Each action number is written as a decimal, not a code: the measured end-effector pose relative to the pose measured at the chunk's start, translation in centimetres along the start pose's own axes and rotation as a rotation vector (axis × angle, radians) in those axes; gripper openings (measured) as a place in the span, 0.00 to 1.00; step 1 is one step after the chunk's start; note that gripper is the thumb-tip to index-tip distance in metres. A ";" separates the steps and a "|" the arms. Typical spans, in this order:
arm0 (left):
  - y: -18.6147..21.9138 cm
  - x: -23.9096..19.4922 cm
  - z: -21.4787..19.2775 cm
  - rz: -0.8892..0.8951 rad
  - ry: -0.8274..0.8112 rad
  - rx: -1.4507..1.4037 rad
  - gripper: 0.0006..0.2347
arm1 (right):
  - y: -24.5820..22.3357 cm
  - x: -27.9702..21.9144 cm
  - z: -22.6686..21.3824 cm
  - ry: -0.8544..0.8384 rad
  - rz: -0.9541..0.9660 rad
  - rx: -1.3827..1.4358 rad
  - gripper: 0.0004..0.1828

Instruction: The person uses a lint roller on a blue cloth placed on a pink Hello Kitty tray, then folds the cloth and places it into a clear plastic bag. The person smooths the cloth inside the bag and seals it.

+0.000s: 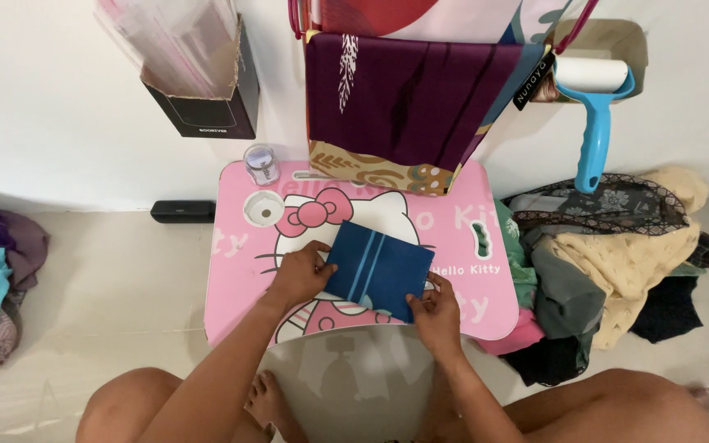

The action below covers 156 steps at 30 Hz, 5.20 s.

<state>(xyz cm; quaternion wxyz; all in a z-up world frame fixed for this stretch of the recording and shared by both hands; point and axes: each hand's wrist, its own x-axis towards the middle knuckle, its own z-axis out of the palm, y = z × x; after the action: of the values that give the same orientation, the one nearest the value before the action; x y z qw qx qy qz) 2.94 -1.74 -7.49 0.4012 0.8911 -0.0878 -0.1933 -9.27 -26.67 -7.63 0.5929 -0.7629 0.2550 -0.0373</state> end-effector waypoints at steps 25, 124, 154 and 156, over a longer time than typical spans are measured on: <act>1.1 -2.3 7.4 0.726 0.448 0.548 0.18 | 0.5 0.7 4.2 -0.050 -0.698 -0.758 0.31; 6.1 -0.7 18.0 0.755 0.409 0.254 0.37 | -11.9 7.6 1.1 -0.733 -0.597 -1.096 0.26; 2.3 3.0 25.4 0.635 0.405 0.184 0.34 | -15.1 2.3 3.3 -0.804 -0.690 -1.022 0.23; 2.5 2.8 24.4 0.598 0.506 0.447 0.43 | -16.6 2.7 1.8 -0.741 -0.613 -1.066 0.23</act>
<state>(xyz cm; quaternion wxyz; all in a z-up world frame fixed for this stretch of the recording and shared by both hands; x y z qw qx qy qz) -4.64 -20.92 -21.09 0.2459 0.9106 -0.2800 0.1785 -0.56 -23.43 6.54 0.1499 -0.9486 -0.2051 0.1889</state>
